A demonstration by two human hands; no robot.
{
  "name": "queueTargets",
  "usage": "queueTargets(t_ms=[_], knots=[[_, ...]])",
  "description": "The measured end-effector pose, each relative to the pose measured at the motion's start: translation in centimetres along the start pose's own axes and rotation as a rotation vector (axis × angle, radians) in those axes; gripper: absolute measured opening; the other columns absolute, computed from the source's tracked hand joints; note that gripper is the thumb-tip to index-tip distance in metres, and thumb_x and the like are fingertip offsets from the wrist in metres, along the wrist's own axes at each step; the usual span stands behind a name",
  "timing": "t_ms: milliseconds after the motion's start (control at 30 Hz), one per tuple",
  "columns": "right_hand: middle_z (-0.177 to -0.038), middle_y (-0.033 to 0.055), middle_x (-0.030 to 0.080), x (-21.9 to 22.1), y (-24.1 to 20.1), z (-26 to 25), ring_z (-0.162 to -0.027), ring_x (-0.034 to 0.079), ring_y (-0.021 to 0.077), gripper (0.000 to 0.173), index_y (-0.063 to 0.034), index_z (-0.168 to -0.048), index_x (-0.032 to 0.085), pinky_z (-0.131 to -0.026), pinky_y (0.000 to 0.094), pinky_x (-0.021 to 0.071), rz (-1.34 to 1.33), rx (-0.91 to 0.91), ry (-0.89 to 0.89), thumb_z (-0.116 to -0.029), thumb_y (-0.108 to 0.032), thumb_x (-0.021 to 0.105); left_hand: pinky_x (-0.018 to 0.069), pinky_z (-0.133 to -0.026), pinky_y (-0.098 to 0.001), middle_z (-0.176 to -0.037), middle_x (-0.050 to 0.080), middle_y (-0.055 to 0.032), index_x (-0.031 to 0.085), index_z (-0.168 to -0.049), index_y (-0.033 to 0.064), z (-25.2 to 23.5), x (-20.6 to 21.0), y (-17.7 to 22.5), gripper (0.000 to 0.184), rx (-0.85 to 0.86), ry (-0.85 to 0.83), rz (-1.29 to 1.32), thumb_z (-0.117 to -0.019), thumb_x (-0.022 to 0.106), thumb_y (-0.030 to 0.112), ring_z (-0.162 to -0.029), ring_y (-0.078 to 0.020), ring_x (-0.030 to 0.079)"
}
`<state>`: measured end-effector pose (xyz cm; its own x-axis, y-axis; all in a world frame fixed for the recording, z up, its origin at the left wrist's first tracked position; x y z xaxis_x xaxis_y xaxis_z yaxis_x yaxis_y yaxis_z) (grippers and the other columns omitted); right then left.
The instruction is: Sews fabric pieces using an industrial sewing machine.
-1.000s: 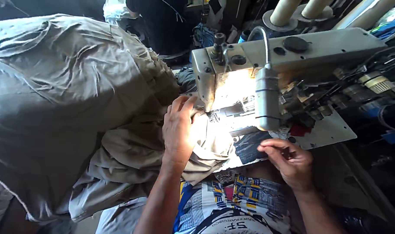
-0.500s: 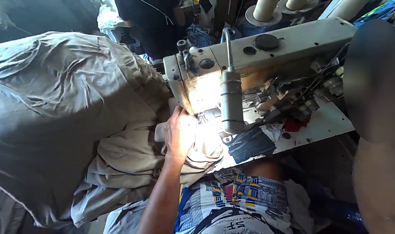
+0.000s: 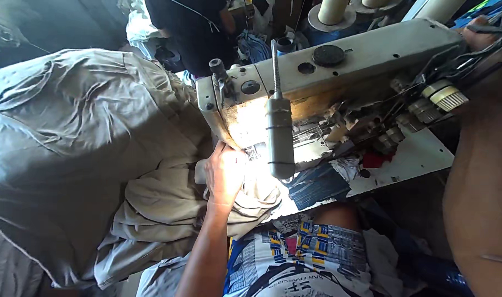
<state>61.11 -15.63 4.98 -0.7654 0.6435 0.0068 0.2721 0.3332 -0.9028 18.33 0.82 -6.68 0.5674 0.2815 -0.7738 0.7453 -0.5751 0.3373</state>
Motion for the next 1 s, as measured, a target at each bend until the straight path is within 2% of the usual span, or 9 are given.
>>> queueTargets(t_ms=[133, 233, 333, 367, 433, 533, 633, 767, 1000], knots=[[-0.098, -0.0146, 0.061, 0.4, 0.2, -0.3, -0.098, 0.059, -0.0097, 0.024, -0.0209, -0.111, 0.049, -0.091, 0.0128, 0.0499, -0.124, -0.019, 0.028, -0.1113, -0.016, 0.026, 0.0547, -0.064, -0.0536, -0.097, 0.069, -0.0104, 0.070, -0.087, 0.0092, 0.1, 0.1, -0.2, 0.015, 0.004, 0.004, 0.011, -0.0910, 0.065, 0.023, -0.083, -0.0284, 0.070], [-0.094, -0.0025, 0.051, 3.5, -3.1, 1.6, -0.089, 0.050, -0.0086, 0.030, -0.0013, -0.117, 0.052, -0.090, 0.0078, 0.0397, 0.011, 0.247, 0.428, -0.1094, -0.001, 0.023, 0.0543, -0.062, -0.0532, -0.097, 0.069, -0.0097, 0.070, -0.088, 0.0098, 0.0, 0.1, -0.2, 0.016, -0.001, -0.006, 0.001, -0.0925, 0.064, 0.024, -0.082, -0.0277, 0.070], [-0.120, -0.0047, 0.062, 1.1, 0.3, 0.2, -0.117, 0.057, -0.0023, 0.032, -0.0065, -0.131, 0.049, -0.101, 0.0167, 0.0471, -0.139, -0.221, -0.100, -0.1112, -0.025, 0.031, 0.0547, -0.062, -0.0528, -0.099, 0.070, -0.0085, 0.070, -0.090, 0.0104, 0.0, 0.0, -0.2, 0.016, 0.000, -0.004, 0.002, -0.0927, 0.064, 0.025, -0.081, -0.0269, 0.070], [-0.117, -0.0036, 0.061, 1.6, -0.1, 0.4, -0.114, 0.057, -0.0023, 0.027, -0.0077, -0.128, 0.047, -0.100, 0.0155, 0.0470, -0.187, -0.209, -0.081, -0.1099, -0.024, 0.035, 0.0547, -0.063, -0.0524, -0.099, 0.069, -0.0082, 0.070, -0.090, 0.0108, 0.0, 0.0, -0.2, 0.016, 0.007, -0.006, 0.002, -0.0930, 0.064, 0.025, -0.082, -0.0266, 0.070], [-0.090, -0.0015, 0.048, 4.4, -3.0, 2.1, -0.083, 0.050, -0.0061, 0.019, -0.0084, -0.108, 0.046, -0.084, 0.0068, 0.0404, -0.173, 0.163, 0.467, -0.1071, -0.008, 0.027, 0.0548, -0.064, -0.0536, -0.101, 0.070, -0.0096, 0.071, -0.094, 0.0098, 0.0, 0.0, 0.0, 0.016, 0.014, -0.014, -0.002, -0.0928, 0.065, 0.025, -0.084, -0.0279, 0.070], [-0.114, -0.0105, 0.061, 0.9, 0.7, 1.0, -0.115, 0.056, -0.0054, 0.027, -0.0137, -0.129, 0.048, -0.103, 0.0159, 0.0455, -0.180, -0.303, -0.066, -0.1068, -0.030, 0.047, 0.0553, -0.065, -0.0532, -0.104, 0.069, -0.0094, 0.071, -0.099, 0.0096, -0.1, 0.1, 0.1, 0.018, 0.015, -0.023, -0.029, -0.0923, 0.067, 0.026, -0.085, -0.0280, 0.070], [-0.116, -0.0110, 0.065, -0.5, 2.4, -0.3, -0.115, 0.060, 0.0009, 0.042, -0.0202, -0.129, 0.057, -0.101, 0.0229, 0.0500, -0.295, -0.313, -0.247, -0.0964, -0.045, 0.063, 0.0544, -0.061, -0.0517, -0.102, 0.068, -0.0087, 0.070, -0.098, 0.0094, -0.1, 0.2, 0.1, 0.016, 0.039, -0.011, -0.032, -0.0916, 0.067, 0.024, -0.082, -0.0271, 0.069], [-0.100, -0.0145, 0.066, -0.3, 1.3, 0.1, -0.099, 0.064, -0.0034, 0.032, -0.0263, -0.114, 0.052, -0.090, 0.0216, 0.0547, -0.189, -0.048, -0.055, -0.1126, -0.038, 0.022, 0.0539, -0.061, -0.0521, -0.102, 0.068, -0.0094, 0.070, -0.098, 0.0093, -0.1, 0.3, 0.2, 0.017, 0.038, -0.024, -0.050, -0.0905, 0.067, 0.024, -0.082, -0.0278, 0.069], [-0.106, -0.0111, 0.064, -0.4, 1.6, 0.7, -0.106, 0.061, -0.0031, 0.024, -0.0185, -0.122, 0.051, -0.095, 0.0195, 0.0517, -0.199, -0.091, 0.056, -0.1122, -0.024, 0.030, 0.0553, -0.064, -0.0527, -0.106, 0.070, -0.0086, 0.072, -0.100, 0.0107, -0.1, 0.1, 0.3, 0.018, 0.019, -0.014, -0.023, -0.0901, 0.068, 0.025, -0.086, -0.0278, 0.070]])
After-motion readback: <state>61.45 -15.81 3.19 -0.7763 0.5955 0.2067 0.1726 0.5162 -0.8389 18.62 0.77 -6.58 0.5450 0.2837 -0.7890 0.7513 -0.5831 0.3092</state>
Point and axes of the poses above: each hand's wrist, its own z-axis away from the middle knuckle, its own x-axis out of the palm, y = z × x, the point moved 8 cm from there along -z, towards the middle knuckle
